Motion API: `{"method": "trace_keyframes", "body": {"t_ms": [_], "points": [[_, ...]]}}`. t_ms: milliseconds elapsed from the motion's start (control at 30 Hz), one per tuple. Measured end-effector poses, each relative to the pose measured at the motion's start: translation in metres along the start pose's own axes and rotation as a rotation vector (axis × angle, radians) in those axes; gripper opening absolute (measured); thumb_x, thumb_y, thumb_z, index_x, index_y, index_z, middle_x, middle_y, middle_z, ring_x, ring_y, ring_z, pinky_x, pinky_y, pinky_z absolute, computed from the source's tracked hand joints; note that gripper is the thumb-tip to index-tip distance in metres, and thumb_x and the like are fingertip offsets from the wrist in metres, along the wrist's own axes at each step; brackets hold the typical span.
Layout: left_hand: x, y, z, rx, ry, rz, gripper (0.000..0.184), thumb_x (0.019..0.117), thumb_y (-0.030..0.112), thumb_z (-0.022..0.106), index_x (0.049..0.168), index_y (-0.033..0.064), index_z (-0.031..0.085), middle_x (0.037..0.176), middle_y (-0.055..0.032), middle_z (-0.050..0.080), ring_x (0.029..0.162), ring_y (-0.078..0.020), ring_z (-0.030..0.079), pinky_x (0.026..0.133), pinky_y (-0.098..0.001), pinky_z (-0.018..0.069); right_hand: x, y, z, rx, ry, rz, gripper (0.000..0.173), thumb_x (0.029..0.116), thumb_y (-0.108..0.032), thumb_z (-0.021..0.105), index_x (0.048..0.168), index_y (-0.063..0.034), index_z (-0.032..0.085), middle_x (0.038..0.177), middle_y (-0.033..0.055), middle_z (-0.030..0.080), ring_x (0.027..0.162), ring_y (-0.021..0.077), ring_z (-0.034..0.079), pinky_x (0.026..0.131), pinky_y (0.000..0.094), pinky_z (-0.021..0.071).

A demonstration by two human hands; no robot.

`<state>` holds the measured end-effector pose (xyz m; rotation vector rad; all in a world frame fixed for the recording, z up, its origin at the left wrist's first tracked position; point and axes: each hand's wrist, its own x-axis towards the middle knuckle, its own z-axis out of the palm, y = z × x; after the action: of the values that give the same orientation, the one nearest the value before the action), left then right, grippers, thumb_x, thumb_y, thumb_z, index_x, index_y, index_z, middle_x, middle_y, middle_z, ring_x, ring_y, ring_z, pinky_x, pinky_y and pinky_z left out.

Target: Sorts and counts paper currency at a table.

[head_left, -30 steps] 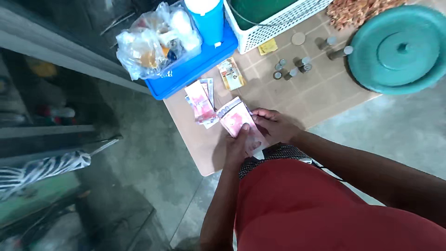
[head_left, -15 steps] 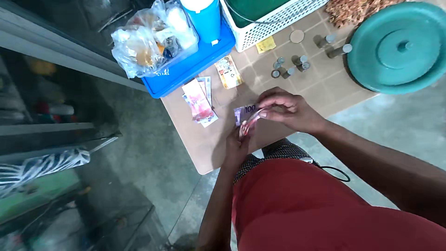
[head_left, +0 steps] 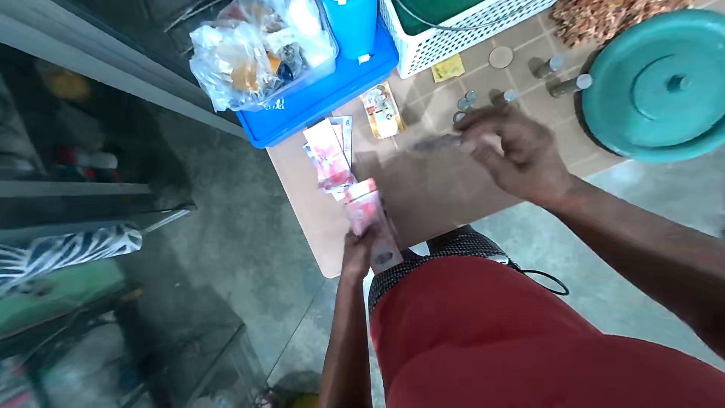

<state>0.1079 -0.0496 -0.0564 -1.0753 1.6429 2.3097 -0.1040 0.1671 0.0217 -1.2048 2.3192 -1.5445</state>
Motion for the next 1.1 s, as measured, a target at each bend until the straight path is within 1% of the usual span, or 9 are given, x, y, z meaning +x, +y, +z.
{"method": "trace_keyframes", "body": {"t_ms": [100, 200, 300, 433, 600, 767, 867, 967, 1100], "points": [[-0.002, 0.003, -0.008, -0.154, 0.116, -0.002, 0.012, 0.1012, 0.003, 0.054, 0.107, -0.0014, 0.064, 0.086, -0.0063, 0.073, 0.080, -0.0136, 0.072, 0.077, -0.0340, 0.0621, -0.045, 0.042, 0.016, -0.193, -0.227, -0.109, 0.022, 0.1001, -0.014, 0.058, 0.100, -0.0016, 0.076, 0.123, 0.0195, 0.068, 0.123, 0.0377, 0.060, 0.107, 0.0516, 0.0477], [-0.001, 0.009, -0.009, -0.090, 0.139, 0.069, 0.010, 0.0994, 0.001, 0.056, 0.103, 0.0008, 0.065, 0.086, -0.0028, 0.073, 0.080, -0.0106, 0.071, 0.078, -0.0308, 0.0612, -0.085, 0.080, 0.023, -0.333, -0.456, 0.046, 0.018, 0.0949, -0.006, 0.063, 0.107, -0.0046, 0.077, 0.136, 0.0229, 0.062, 0.133, 0.0493, 0.051, 0.108, 0.0655, 0.0409], [0.000, 0.014, -0.003, 0.061, 0.134, 0.152, 0.010, 0.0948, -0.003, 0.059, 0.098, 0.0018, 0.067, 0.084, 0.0016, 0.072, 0.080, -0.0059, 0.070, 0.079, -0.0273, 0.0595, -0.088, 0.070, 0.025, -0.288, -0.414, 0.188, 0.029, 0.0864, 0.006, 0.065, 0.113, 0.0013, 0.074, 0.137, 0.0286, 0.059, 0.134, 0.0538, 0.048, 0.109, 0.0675, 0.0390], [0.000, 0.025, 0.019, 0.318, 0.097, 0.186, 0.009, 0.0898, -0.001, 0.069, 0.099, -0.0008, 0.067, 0.083, 0.0022, 0.069, 0.078, -0.0006, 0.065, 0.075, -0.0229, 0.0564, -0.058, 0.026, 0.034, -0.035, -0.172, 0.285, 0.026, 0.0960, -0.009, 0.058, 0.114, 0.0060, 0.070, 0.118, 0.0218, 0.067, 0.110, 0.0307, 0.066, 0.097, 0.0445, 0.0551], [-0.001, 0.038, 0.033, 0.443, 0.051, 0.210, 0.013, 0.0906, 0.004, 0.072, 0.102, -0.0013, 0.069, 0.085, -0.0008, 0.071, 0.078, -0.0004, 0.066, 0.075, -0.0221, 0.0566, -0.020, -0.010, 0.061, 0.276, -0.067, 0.269, 0.028, 0.0991, -0.015, 0.062, 0.117, 0.0053, 0.067, 0.106, 0.0085, 0.067, 0.096, 0.0056, 0.066, 0.088, 0.0224, 0.0574], [-0.002, 0.042, 0.033, 0.439, 0.037, 0.239, 0.021, 0.0914, 0.002, 0.070, 0.111, -0.0049, 0.067, 0.093, -0.0053, 0.072, 0.085, -0.0016, 0.067, 0.080, -0.0221, 0.0567, -0.006, -0.016, 0.064, 0.281, -0.053, 0.340, 0.036, 0.0930, -0.014, 0.073, 0.124, 0.0013, 0.063, 0.117, 0.0097, 0.062, 0.102, 0.0113, 0.063, 0.084, 0.0256, 0.0562], [-0.004, 0.044, 0.031, 0.362, 0.054, 0.215, 0.012, 0.0906, 0.000, 0.070, 0.102, -0.0023, 0.068, 0.082, 0.0003, 0.070, 0.076, 0.0008, 0.066, 0.073, -0.0205, 0.0564, -0.007, -0.016, 0.063, 0.243, -0.130, 0.083, 0.012, 0.0910, -0.010, 0.069, 0.095, 0.0010, 0.071, 0.108, 0.0099, 0.067, 0.111, 0.0152, 0.062, 0.097, 0.0285, 0.0529], [-0.005, 0.044, 0.025, 0.273, 0.047, 0.210, 0.008, 0.0908, -0.007, 0.061, 0.094, -0.0018, 0.065, 0.074, 0.0042, 0.066, 0.068, 0.0023, 0.062, 0.066, -0.0191, 0.0546, -0.019, -0.023, 0.066, 0.239, -0.277, -0.142, 0.010, 0.0903, -0.011, 0.066, 0.090, -0.0024, 0.072, 0.108, 0.0105, 0.071, 0.120, 0.0217, 0.061, 0.107, 0.0349, 0.0485], [-0.005, 0.039, 0.020, 0.152, 0.029, 0.246, 0.015, 0.0942, -0.008, 0.052, 0.090, 0.0015, 0.063, 0.074, 0.0064, 0.065, 0.070, 0.0028, 0.063, 0.069, -0.0194, 0.0556, -0.025, -0.034, 0.073, 0.367, -0.409, 0.016, 0.025, 0.1004, -0.017, 0.055, 0.101, 0.0031, 0.070, 0.102, 0.0090, 0.072, 0.101, 0.0103, 0.068, 0.090, 0.0273, 0.0574]]}}
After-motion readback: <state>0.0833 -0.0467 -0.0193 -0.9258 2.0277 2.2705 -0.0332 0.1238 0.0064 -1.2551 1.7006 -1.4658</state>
